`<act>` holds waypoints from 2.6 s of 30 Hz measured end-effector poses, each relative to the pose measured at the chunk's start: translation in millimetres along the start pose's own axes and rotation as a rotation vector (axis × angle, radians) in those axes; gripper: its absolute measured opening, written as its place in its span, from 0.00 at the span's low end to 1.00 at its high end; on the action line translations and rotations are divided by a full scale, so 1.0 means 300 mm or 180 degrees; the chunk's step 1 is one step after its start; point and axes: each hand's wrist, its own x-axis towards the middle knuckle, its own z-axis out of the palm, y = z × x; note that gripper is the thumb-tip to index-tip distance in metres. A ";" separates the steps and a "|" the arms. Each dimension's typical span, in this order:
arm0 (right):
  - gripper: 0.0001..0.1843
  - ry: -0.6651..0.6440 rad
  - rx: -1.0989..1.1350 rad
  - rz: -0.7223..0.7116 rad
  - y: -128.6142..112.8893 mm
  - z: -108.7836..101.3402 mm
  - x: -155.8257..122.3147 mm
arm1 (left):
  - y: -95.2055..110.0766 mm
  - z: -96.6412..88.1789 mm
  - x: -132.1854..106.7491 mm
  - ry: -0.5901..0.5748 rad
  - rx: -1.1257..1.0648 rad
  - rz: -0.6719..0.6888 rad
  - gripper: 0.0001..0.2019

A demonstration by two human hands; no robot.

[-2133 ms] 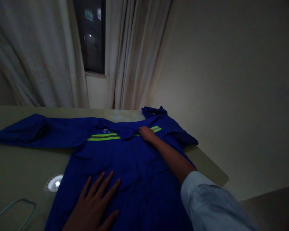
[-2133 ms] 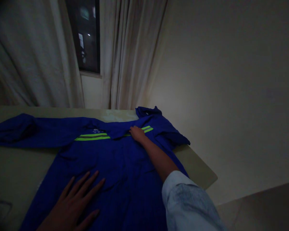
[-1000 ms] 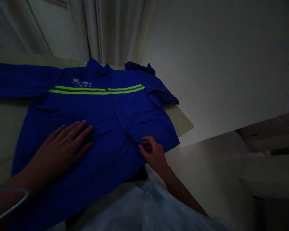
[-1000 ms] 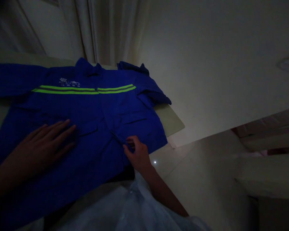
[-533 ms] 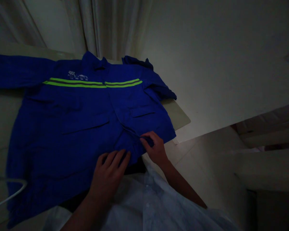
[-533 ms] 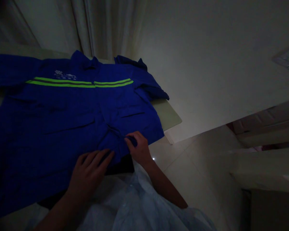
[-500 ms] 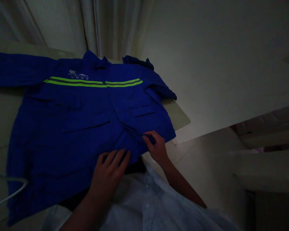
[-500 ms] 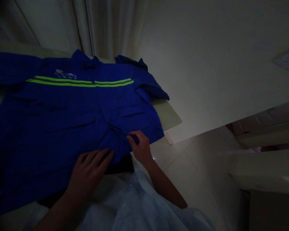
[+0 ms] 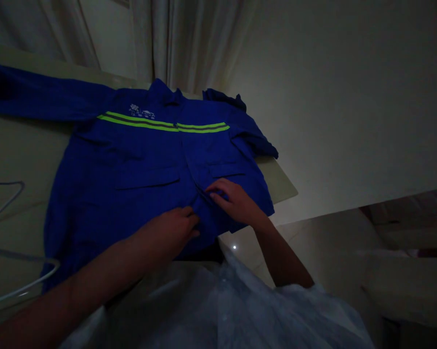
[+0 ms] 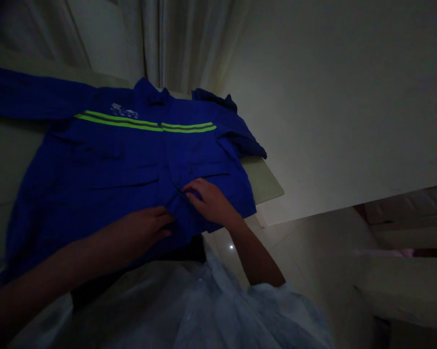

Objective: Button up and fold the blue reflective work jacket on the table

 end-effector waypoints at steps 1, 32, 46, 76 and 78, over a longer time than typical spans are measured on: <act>0.12 -0.0124 -0.0018 -0.0042 0.012 0.007 0.028 | -0.020 -0.025 0.029 -0.0005 0.0101 -0.0006 0.08; 0.12 0.0239 0.0832 0.0757 0.127 0.128 0.065 | -0.160 0.040 0.205 0.1351 -0.0454 -0.0742 0.11; 0.06 -0.0064 -0.1371 0.0055 0.046 0.093 0.062 | -0.186 0.046 0.209 0.1034 -0.0493 -0.0711 0.07; 0.10 0.0634 -0.0791 -0.0498 0.148 0.192 0.044 | -0.143 -0.012 0.255 0.0845 -0.0505 -0.1939 0.12; 0.11 0.0629 -0.0893 -0.0551 0.145 0.192 0.043 | -0.135 -0.009 0.255 0.0862 -0.0468 -0.1995 0.13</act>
